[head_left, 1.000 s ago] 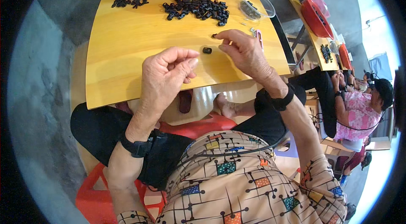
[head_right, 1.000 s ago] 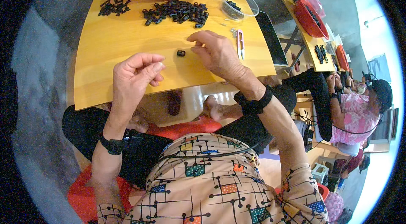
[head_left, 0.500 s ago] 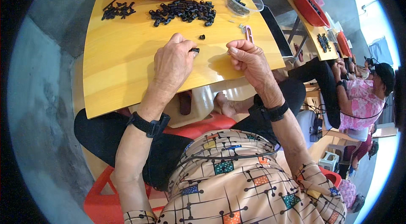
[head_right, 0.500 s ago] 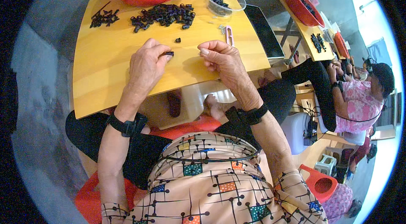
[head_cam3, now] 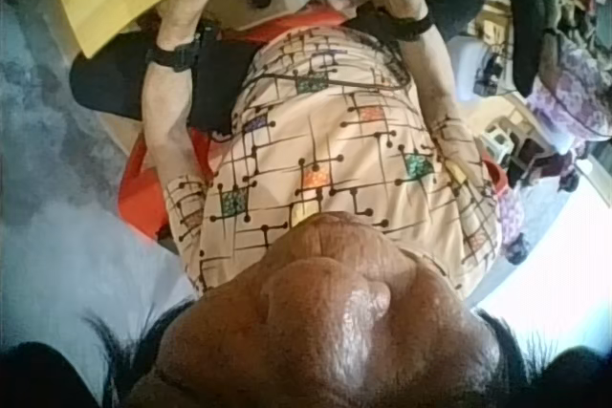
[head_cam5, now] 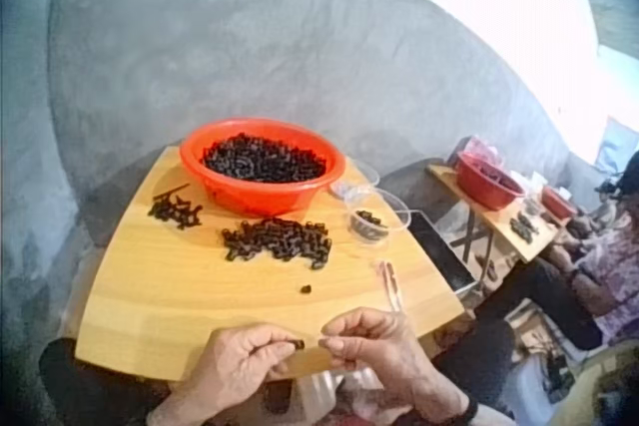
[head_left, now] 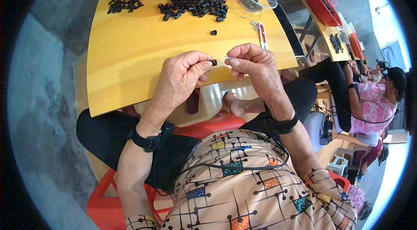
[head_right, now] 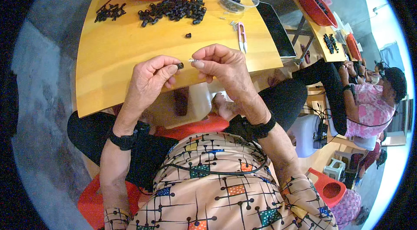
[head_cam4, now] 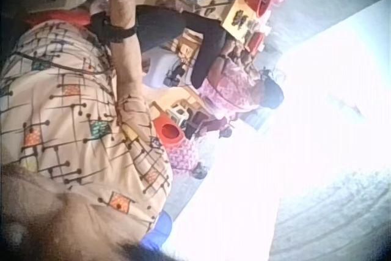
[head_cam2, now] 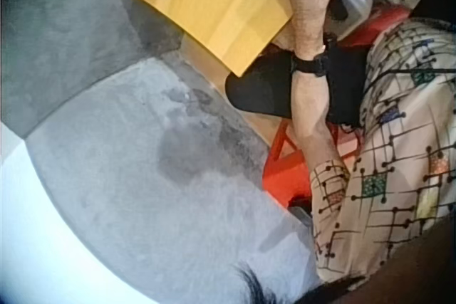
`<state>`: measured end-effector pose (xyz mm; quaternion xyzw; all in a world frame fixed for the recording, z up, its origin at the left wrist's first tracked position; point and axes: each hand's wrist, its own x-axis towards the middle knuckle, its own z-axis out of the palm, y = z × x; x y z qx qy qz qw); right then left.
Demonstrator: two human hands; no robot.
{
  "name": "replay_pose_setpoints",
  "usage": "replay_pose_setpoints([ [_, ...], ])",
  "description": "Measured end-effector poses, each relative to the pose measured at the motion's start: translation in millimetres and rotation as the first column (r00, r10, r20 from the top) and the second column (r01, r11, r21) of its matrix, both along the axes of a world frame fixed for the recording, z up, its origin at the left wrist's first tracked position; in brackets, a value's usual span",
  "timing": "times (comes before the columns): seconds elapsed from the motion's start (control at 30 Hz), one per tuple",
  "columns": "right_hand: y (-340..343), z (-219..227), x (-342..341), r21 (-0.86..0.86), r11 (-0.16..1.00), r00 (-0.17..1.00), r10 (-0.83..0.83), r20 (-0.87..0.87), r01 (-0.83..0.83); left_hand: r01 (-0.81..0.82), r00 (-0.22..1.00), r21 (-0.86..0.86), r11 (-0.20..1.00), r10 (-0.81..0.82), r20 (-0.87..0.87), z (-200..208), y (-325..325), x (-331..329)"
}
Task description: The person assembles plastic components by hand, picking up a black housing and a small spring, inserting the spring into the housing, and then pressing a black cap into the assembly to join the pieces together.
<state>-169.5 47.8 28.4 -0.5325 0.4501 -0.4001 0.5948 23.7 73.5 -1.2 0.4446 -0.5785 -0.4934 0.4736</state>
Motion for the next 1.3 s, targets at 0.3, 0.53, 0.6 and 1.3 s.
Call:
replay_pose_setpoints([
  [0.3,13,15,7,-0.095,0.985,0.98,0.131,-0.148,-0.146,0.126,0.986,0.058,0.99,-0.118,-0.12,1,11,5],
  [0.53,13,16,5,-0.14,0.97,0.96,0.166,-0.224,-0.201,0.134,0.985,0.047,0.99,-0.127,-0.118,0,13,5],
  [0.6,12,16,4,-0.193,0.95,0.931,0.177,-0.32,-0.246,0.149,0.984,0.048,0.988,-0.143,-0.102,-1,13,5],
  [1.3,1,22,4,-0.067,0.913,0.866,0.356,-0.353,-0.402,0.23,0.973,0.114,0.966,-0.226,-0.046,0,15,8],
])
